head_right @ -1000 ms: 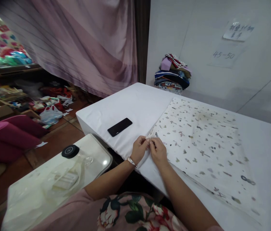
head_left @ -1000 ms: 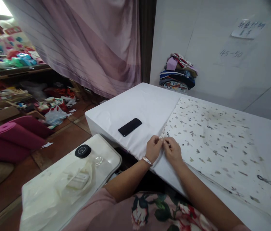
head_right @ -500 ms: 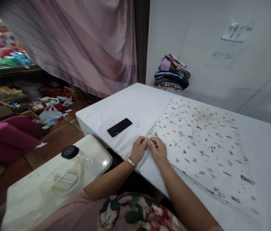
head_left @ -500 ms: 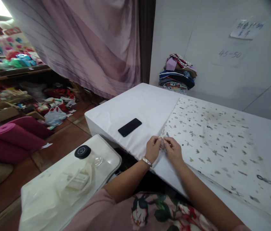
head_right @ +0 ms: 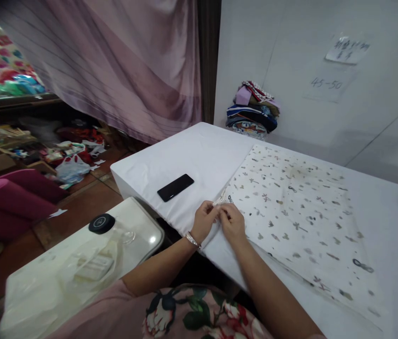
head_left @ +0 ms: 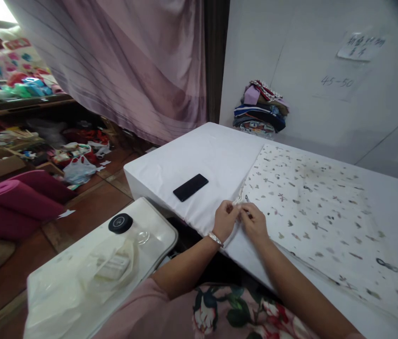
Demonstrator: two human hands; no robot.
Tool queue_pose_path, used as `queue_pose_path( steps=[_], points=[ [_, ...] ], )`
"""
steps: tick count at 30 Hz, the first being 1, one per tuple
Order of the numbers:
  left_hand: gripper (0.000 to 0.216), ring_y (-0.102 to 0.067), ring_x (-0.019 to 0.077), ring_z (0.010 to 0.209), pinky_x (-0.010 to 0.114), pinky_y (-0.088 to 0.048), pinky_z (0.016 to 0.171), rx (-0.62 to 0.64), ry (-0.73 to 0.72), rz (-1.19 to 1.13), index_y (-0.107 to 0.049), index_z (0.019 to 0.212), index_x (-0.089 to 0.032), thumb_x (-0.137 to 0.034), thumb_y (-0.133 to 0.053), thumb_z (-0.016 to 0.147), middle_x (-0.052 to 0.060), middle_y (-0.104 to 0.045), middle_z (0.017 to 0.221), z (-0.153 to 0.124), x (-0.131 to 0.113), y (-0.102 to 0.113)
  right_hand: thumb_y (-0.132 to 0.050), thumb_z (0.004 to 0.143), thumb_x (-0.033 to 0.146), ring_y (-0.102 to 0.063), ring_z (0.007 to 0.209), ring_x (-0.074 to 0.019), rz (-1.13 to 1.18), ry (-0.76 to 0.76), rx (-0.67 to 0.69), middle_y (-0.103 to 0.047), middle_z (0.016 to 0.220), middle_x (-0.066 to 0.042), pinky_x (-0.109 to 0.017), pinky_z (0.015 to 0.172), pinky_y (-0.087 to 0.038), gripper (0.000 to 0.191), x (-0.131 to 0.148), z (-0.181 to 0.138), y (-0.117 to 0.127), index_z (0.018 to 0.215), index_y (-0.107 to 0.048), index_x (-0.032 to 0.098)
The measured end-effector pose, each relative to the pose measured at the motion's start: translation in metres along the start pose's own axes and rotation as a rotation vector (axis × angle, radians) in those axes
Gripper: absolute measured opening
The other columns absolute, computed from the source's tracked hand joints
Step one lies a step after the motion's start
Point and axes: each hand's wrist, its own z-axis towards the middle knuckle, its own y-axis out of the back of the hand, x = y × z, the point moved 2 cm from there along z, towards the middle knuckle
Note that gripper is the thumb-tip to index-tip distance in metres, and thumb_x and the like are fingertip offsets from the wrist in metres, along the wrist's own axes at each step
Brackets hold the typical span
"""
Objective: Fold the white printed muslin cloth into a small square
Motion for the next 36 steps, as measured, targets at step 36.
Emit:
queue_pose_path(
  steps=[36],
  points=[
    [0.014, -0.049, 0.0099, 0.059, 0.023, -0.039, 0.06, 0.054, -0.071, 0.264, -0.056, 0.075, -0.019, -0.032, -0.058, 0.079, -0.004, -0.055, 0.065, 0.002, -0.002, 0.009, -0.047, 0.087, 0.018, -0.062, 0.102, -0.0167, -0.592, 0.385, 0.607, -0.067, 0.11, -0.004, -0.029, 0.084, -0.052, 0.022, -0.028, 0.091, 0.039, 0.094, -0.066, 0.025]
  ],
)
